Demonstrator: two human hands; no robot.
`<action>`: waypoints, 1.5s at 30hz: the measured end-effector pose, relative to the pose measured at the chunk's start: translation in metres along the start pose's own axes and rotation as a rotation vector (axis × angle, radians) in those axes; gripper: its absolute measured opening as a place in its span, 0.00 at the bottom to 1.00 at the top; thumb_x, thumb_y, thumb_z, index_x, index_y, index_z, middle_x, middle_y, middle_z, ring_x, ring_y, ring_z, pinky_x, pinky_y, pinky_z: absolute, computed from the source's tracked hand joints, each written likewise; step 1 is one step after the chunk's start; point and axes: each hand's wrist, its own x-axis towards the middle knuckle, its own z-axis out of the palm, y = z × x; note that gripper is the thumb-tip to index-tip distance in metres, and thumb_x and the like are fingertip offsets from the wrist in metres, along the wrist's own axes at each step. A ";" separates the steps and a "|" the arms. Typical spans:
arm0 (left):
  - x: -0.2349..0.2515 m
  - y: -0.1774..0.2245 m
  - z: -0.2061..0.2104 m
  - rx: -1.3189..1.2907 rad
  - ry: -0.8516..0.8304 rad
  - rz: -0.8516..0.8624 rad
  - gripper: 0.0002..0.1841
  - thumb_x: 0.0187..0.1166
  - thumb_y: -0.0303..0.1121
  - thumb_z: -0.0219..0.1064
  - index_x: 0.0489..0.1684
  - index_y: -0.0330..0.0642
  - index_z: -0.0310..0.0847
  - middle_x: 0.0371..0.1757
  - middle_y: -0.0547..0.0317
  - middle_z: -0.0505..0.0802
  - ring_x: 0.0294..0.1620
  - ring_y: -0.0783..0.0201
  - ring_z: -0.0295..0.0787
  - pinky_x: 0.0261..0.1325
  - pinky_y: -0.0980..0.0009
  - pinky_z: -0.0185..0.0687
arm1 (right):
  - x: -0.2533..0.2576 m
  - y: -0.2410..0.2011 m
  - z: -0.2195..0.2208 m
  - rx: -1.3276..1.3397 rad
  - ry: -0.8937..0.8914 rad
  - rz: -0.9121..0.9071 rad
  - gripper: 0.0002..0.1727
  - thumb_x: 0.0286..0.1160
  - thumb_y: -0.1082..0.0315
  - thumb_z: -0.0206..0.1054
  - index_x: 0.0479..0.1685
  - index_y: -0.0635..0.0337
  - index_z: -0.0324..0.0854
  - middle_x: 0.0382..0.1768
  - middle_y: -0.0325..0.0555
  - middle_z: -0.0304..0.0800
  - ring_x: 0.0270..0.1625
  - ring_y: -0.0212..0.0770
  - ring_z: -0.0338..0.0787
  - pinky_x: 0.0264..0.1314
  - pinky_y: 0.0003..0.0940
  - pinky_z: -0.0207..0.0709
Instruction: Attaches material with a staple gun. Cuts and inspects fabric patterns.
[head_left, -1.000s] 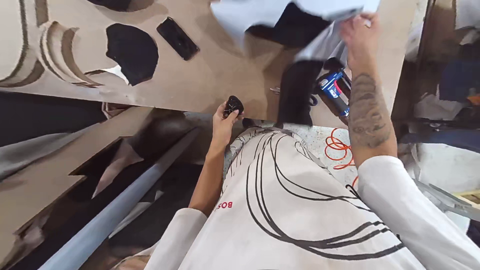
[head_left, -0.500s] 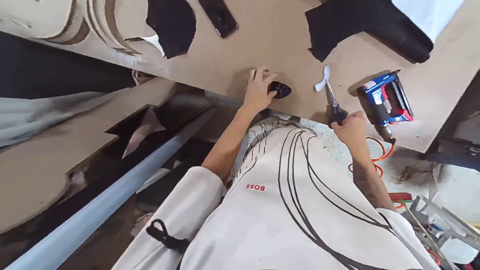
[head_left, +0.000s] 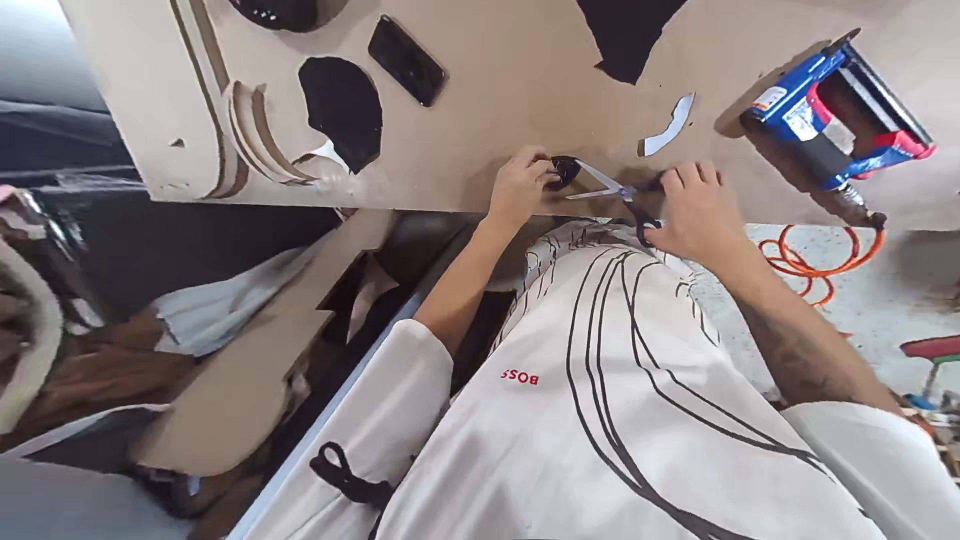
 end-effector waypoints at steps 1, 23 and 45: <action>-0.001 0.004 -0.002 0.005 -0.005 -0.020 0.10 0.84 0.36 0.68 0.47 0.39 0.92 0.64 0.48 0.90 0.63 0.55 0.90 0.69 0.59 0.86 | 0.010 -0.002 -0.001 -0.005 -0.004 -0.030 0.45 0.39 0.46 0.88 0.60 0.66 0.80 0.66 0.68 0.78 0.70 0.75 0.76 0.59 0.77 0.72; -0.032 0.057 0.056 0.217 0.273 -0.188 0.11 0.84 0.38 0.67 0.41 0.42 0.92 0.50 0.54 0.95 0.56 0.54 0.91 0.59 0.56 0.86 | 0.042 -0.033 0.038 -0.038 -0.068 -0.135 0.32 0.55 0.51 0.85 0.55 0.63 0.82 0.54 0.71 0.82 0.56 0.73 0.85 0.50 0.68 0.80; -0.055 0.052 0.016 -0.025 0.056 -0.144 0.15 0.87 0.39 0.65 0.67 0.51 0.87 0.71 0.54 0.87 0.74 0.54 0.82 0.76 0.54 0.80 | 0.039 -0.030 0.054 -0.074 -0.052 -0.057 0.35 0.57 0.40 0.78 0.53 0.62 0.81 0.56 0.70 0.82 0.61 0.72 0.83 0.57 0.68 0.74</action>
